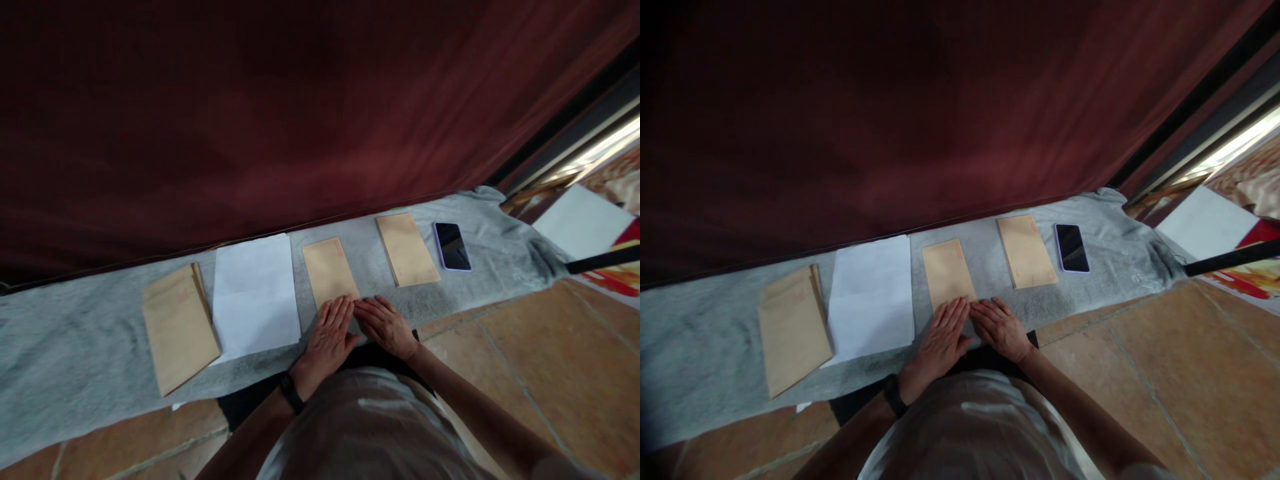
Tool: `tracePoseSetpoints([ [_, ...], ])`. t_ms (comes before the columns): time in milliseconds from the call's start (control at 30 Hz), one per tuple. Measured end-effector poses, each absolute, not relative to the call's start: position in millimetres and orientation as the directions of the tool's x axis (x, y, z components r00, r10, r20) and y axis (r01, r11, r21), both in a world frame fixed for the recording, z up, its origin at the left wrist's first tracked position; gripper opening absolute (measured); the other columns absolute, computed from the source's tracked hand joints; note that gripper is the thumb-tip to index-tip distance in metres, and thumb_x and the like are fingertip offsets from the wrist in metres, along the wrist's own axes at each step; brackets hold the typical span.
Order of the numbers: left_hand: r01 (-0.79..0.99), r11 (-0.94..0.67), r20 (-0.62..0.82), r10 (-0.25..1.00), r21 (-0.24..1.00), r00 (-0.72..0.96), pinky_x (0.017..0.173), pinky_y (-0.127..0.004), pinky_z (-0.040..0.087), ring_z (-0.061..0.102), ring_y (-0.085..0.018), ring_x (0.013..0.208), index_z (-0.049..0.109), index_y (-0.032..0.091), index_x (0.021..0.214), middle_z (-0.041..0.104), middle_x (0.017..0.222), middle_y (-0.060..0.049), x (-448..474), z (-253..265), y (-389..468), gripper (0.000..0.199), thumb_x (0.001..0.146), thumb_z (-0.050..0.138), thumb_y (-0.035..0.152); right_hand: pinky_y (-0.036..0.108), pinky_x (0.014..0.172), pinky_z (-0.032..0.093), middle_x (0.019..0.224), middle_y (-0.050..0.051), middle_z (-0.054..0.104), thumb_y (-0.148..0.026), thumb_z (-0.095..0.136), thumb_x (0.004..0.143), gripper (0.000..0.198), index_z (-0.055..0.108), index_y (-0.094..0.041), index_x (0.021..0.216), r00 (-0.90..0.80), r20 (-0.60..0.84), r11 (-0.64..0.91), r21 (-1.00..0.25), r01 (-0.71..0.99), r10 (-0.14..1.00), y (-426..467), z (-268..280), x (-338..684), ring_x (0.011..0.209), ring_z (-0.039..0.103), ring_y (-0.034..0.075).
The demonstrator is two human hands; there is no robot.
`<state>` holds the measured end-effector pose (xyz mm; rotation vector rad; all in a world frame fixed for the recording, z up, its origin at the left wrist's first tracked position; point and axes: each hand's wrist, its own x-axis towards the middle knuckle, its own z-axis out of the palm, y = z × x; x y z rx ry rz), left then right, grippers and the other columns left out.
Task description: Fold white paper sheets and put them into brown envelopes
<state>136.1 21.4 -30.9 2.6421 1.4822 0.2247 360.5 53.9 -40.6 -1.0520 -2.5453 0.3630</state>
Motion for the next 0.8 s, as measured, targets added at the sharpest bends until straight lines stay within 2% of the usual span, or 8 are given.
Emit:
tracePoseSetpoints([
  [200,0.858,-0.493,0.087,0.87,0.142,0.486,0.126,-0.047,0.028,0.025,-0.027,0.156,0.027,0.008,0.16,0.031,0.166,-0.015,132,-30,-8,0.075,0.103,0.043,0.054,0.053,0.124,0.031,0.151,0.008,0.056,-0.023,0.048,0.104,0.048,0.047,-0.021,0.152,-0.636,0.257,0.678,-0.404,0.614,0.728,45,-36,349,0.145,0.045,0.023],
  [300,0.874,-0.46,0.082,0.888,0.157,0.453,0.125,-0.047,0.03,0.028,-0.028,0.155,0.031,0.005,0.157,0.035,0.164,-0.018,134,-33,-11,0.076,0.102,0.045,0.055,0.052,0.125,0.031,0.154,0.011,0.052,-0.025,0.046,0.104,0.054,0.039,-0.017,0.156,-0.656,0.229,0.68,-0.426,0.598,0.72,34,-34,334,0.147,0.042,0.023],
  [400,0.879,-0.443,0.094,0.897,0.177,0.433,0.124,-0.047,0.033,0.029,-0.028,0.154,0.03,0.007,0.158,0.037,0.163,-0.019,133,-34,-13,0.075,0.101,0.047,0.053,0.052,0.124,0.032,0.156,0.011,0.05,-0.027,0.046,0.104,0.056,0.036,-0.018,0.158,-0.617,0.19,0.631,-0.424,0.65,0.764,26,-34,328,0.146,0.042,0.024],
  [500,0.881,-0.435,0.117,0.9,0.184,0.42,0.121,-0.047,0.038,0.031,-0.029,0.153,0.029,0.009,0.159,0.038,0.162,-0.019,126,-33,-17,0.072,0.102,0.049,0.048,0.053,0.121,0.035,0.156,0.011,0.049,-0.026,0.044,0.104,0.053,0.039,-0.021,0.157,-0.543,0.184,0.566,-0.413,0.713,0.819,27,-37,334,0.146,0.043,0.025],
  [600,0.893,-0.409,0.129,0.912,0.188,0.39,0.12,-0.045,0.04,0.037,-0.027,0.151,0.036,0.01,0.156,0.044,0.159,-0.017,119,-33,-18,0.061,0.104,0.045,0.04,0.051,0.115,0.041,0.154,0.011,0.052,-0.023,0.042,0.103,0.049,0.044,-0.021,0.153,-0.455,0.182,0.486,-0.437,0.757,0.872,31,-38,341,0.141,0.047,0.027],
  [733,0.916,-0.36,0.098,0.933,0.176,0.348,0.113,-0.04,0.047,0.052,-0.024,0.14,0.052,0.014,0.146,0.057,0.15,-0.012,120,-33,-10,0.045,0.105,0.036,0.023,0.051,0.102,0.05,0.139,0.015,0.061,-0.021,0.046,0.098,0.043,0.057,-0.018,0.139,-0.308,0.138,0.335,-0.489,0.806,0.941,42,-38,330,0.12,0.059,0.031],
  [800,0.934,-0.32,0.079,0.947,0.157,0.311,0.106,-0.042,0.051,0.058,-0.025,0.133,0.057,0.015,0.141,0.062,0.145,-0.011,125,-31,-3,0.043,0.104,0.037,0.021,0.052,0.101,0.05,0.129,0.017,0.064,-0.022,0.05,0.094,0.035,0.063,-0.017,0.127,-0.221,0.143,0.262,-0.572,0.777,0.965,51,-38,321,0.115,0.059,0.032],
])
